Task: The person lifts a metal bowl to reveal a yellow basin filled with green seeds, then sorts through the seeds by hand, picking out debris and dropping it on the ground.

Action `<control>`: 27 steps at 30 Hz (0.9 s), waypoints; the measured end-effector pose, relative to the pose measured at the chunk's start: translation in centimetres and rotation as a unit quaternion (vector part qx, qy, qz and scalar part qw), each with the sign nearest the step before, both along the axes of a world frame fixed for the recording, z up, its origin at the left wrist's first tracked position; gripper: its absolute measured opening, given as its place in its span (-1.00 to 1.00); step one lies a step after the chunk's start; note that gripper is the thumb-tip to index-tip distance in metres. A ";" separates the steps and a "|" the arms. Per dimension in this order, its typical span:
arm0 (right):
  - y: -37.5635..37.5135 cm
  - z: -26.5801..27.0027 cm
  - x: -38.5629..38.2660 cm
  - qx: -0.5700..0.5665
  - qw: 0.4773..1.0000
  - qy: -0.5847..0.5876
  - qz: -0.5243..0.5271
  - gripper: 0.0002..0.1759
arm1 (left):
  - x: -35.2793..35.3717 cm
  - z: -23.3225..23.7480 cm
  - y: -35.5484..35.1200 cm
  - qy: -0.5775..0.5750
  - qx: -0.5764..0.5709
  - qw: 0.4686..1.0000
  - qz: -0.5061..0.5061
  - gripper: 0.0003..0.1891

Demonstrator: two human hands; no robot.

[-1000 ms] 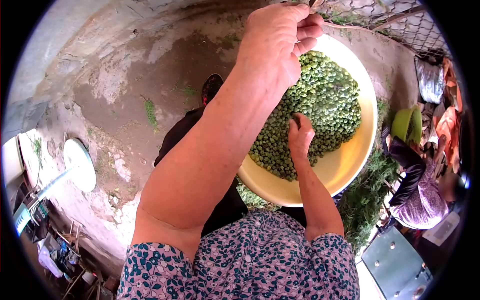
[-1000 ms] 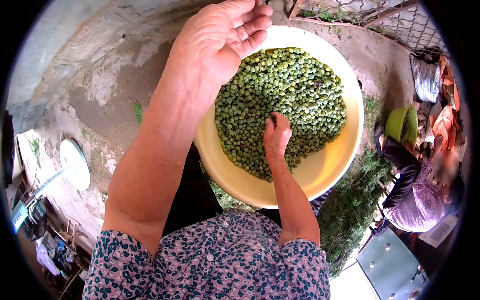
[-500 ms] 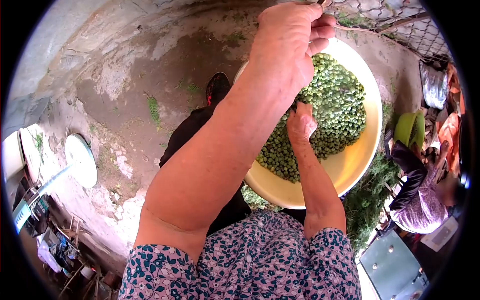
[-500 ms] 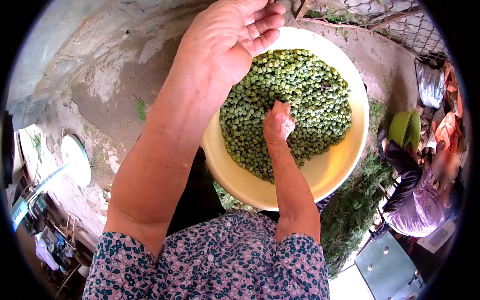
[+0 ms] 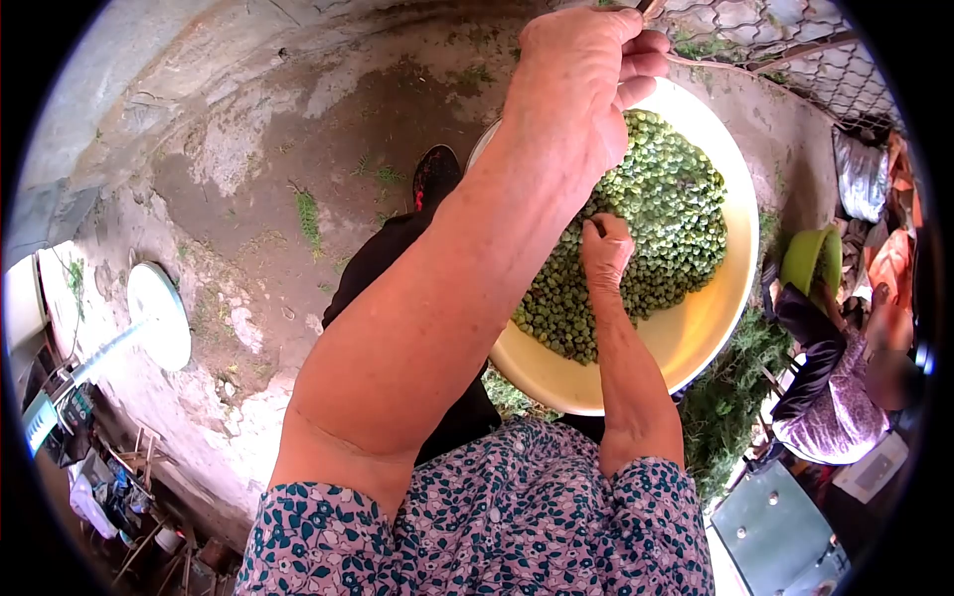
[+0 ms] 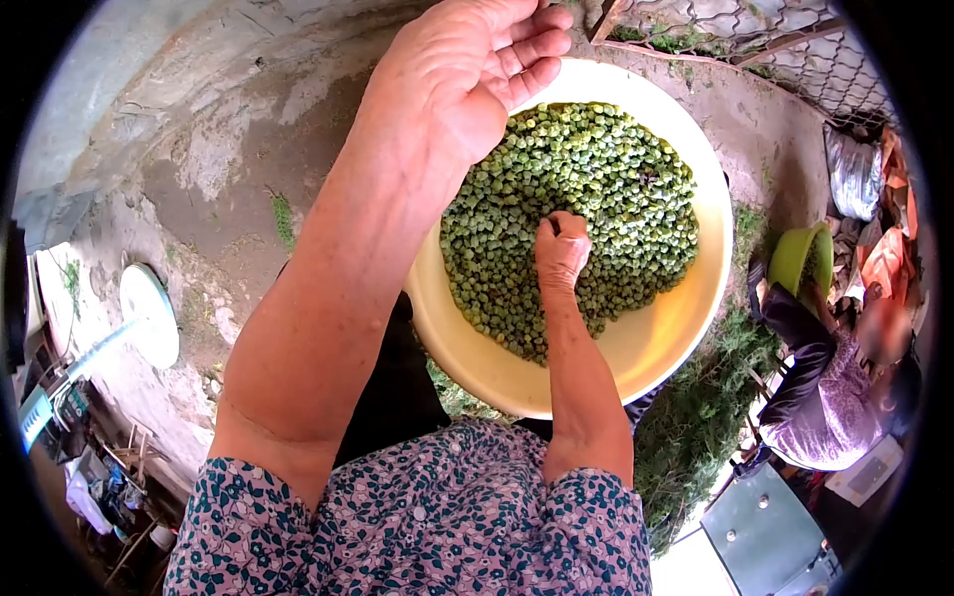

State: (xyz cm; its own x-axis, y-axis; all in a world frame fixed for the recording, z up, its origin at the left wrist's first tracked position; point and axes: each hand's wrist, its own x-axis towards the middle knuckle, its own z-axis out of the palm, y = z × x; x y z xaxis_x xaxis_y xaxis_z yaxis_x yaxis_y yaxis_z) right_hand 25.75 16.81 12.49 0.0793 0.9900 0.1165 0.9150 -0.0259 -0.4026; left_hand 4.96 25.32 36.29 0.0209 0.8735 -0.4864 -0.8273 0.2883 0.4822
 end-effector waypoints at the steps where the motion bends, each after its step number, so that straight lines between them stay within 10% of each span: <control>1: -0.2 0.2 0.6 -0.051 0.993 0.105 -0.024 -0.90 | 0.0 0.0 0.0 -0.002 0.004 1.000 0.002 -0.89; 3: -0.7 1.2 0.9 -0.098 0.972 0.209 -0.046 -0.88 | -0.1 0.0 0.1 -0.005 0.011 1.000 0.004 -0.90; 5: -1.3 3.9 0.8 -0.217 0.791 0.553 -0.146 -0.85 | 0.1 -0.7 0.8 -0.021 -0.015 1.000 0.010 -0.90; 9: -2.3 7.4 0.4 -0.249 0.695 0.656 -0.157 -0.88 | 0.1 -1.0 0.6 -0.011 -0.007 1.000 0.019 -0.91; 21: -10.0 17.1 18.7 0.091 0.906 0.294 -0.291 -0.75 | -1.2 -1.2 0.2 0.004 0.003 0.999 0.034 -0.93; 23: -12.4 16.5 24.7 0.049 0.964 -0.055 -0.255 -0.72 | -1.3 -1.3 0.0 0.003 0.011 0.999 0.042 -0.94; 27: -10.7 16.8 19.8 0.091 0.962 -0.136 -0.219 -0.72 | -1.3 -1.3 -0.1 0.009 0.003 0.999 0.038 -0.94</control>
State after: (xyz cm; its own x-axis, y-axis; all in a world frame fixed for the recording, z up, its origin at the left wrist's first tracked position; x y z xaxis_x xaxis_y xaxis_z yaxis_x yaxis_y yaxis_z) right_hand 45.59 6.09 29.33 0.4269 0.8292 0.3608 0.9042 -0.3855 -0.1839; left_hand 3.65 25.24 34.98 -0.0542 0.8752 -0.4807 -0.8377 0.2221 0.4989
